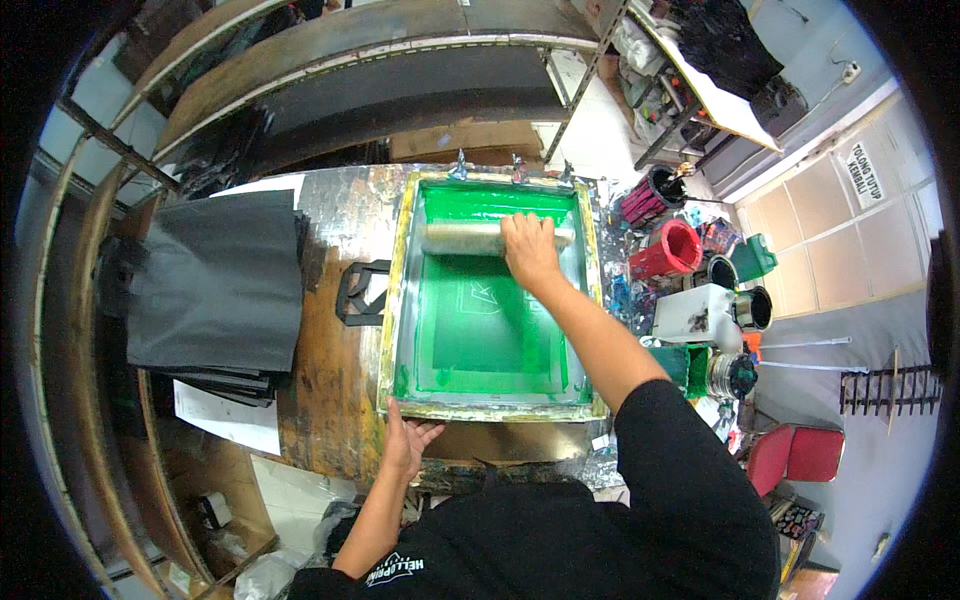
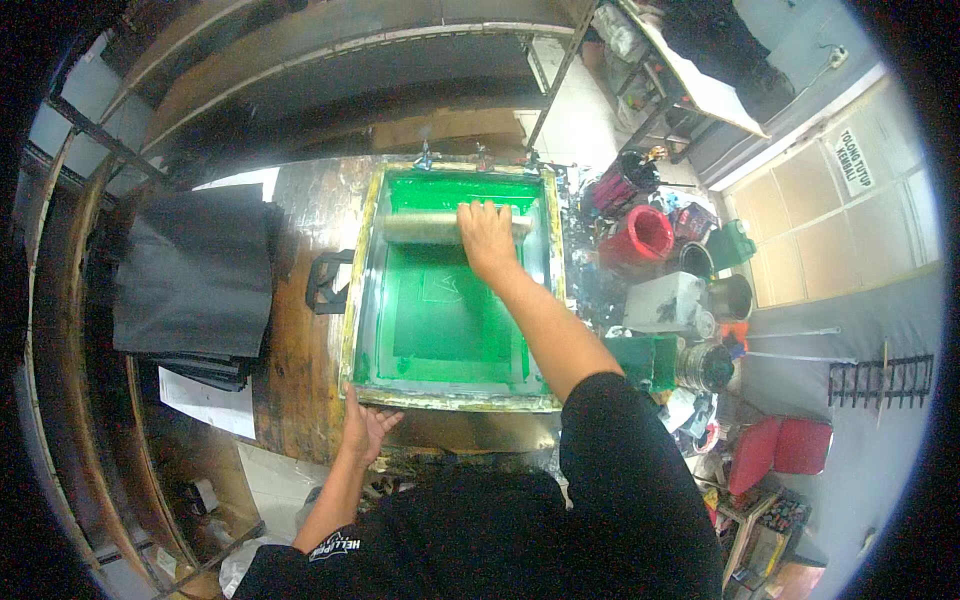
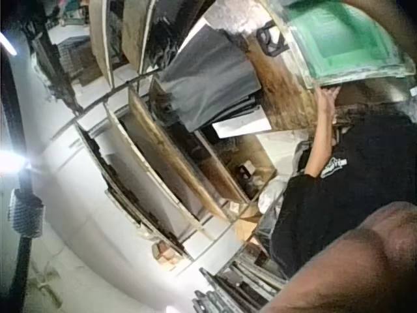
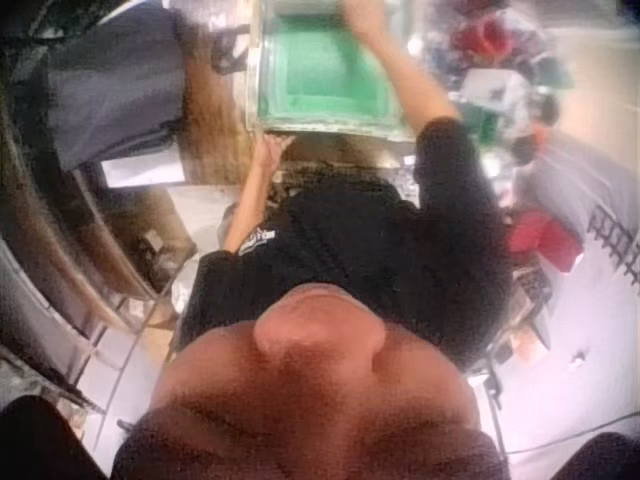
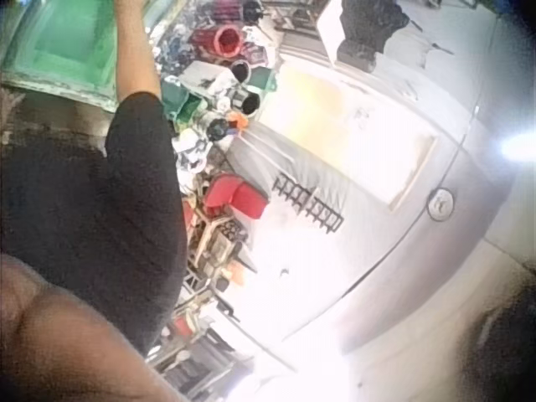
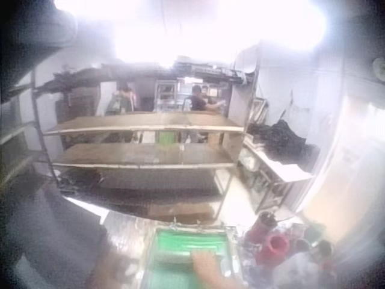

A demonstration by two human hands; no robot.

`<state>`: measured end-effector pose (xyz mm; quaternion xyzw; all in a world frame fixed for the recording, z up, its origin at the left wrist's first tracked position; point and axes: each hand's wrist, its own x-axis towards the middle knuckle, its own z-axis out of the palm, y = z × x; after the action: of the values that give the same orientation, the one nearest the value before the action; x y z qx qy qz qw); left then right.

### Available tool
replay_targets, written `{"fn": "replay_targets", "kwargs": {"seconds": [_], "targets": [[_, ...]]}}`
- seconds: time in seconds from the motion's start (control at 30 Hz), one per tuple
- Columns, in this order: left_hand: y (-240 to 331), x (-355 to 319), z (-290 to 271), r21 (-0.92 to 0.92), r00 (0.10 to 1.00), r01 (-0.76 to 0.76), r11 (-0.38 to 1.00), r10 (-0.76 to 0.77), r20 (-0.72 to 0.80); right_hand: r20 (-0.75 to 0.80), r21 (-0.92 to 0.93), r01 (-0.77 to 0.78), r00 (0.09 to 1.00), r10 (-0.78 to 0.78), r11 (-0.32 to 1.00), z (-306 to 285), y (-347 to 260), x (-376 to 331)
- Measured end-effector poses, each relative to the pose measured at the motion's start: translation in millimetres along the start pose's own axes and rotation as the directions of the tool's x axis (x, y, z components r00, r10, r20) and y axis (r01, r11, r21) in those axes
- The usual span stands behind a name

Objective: The person screen prints a green logo onto black tote bags using a squeegee and a screen printing frame. They repeatedly place a bag on the table, apply ink, and then move the finished bag to a nearby shelf.

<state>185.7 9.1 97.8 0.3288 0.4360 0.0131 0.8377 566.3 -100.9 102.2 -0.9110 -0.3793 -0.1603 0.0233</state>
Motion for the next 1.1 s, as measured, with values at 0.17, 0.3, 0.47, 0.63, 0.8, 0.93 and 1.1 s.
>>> {"fn": "replay_targets", "kwargs": {"seconds": [0.17, 0.3, 0.47, 0.63, 0.8, 0.93, 1.1], "targets": [[-7, 13, -13, 0.013, 0.999, 0.029, 0.999, -0.03, 0.023, -0.025, 0.041, 0.052, 0.998, -0.051, 0.998, 47, 40, 64], [-10, 27, -15, 0.062, 0.994, 0.096, 0.993, -0.093, -0.054, 0.258, 0.138, 0.072, 0.96, -0.106, 0.988, 39, 63, 103], [9, 34, -6, 0.241, 0.95, 0.287, 0.927, -0.244, -0.193, 0.229, 0.153, 0.027, 0.971, -0.062, 0.988, 17, 70, 100], [30, 43, -31, 0.487, 0.881, 0.466, 0.738, -0.438, -0.178, 0.059, 0.017, 0.043, 0.997, -0.044, 0.999, 20, 60, 76], [96, 44, 15, 0.821, 0.997, 0.008, 0.57, -0.071, 0.039, 0.034, -0.067, 0.038, 0.999, -0.035, 0.997, 38, 51, 63], [129, 88, 72, 0.868, 0.77, -0.469, 0.164, 0.557, 0.311, -0.034, -0.073, 0.03, 0.999, -0.032, 0.997, 44, 40, 57], [182, 162, 166, 0.659, 0.303, -0.542, -0.522, 0.61, 0.732, -0.03, -0.091, 0.003, 1.0, -0.005, 0.996, 61, 26, 47]]}}
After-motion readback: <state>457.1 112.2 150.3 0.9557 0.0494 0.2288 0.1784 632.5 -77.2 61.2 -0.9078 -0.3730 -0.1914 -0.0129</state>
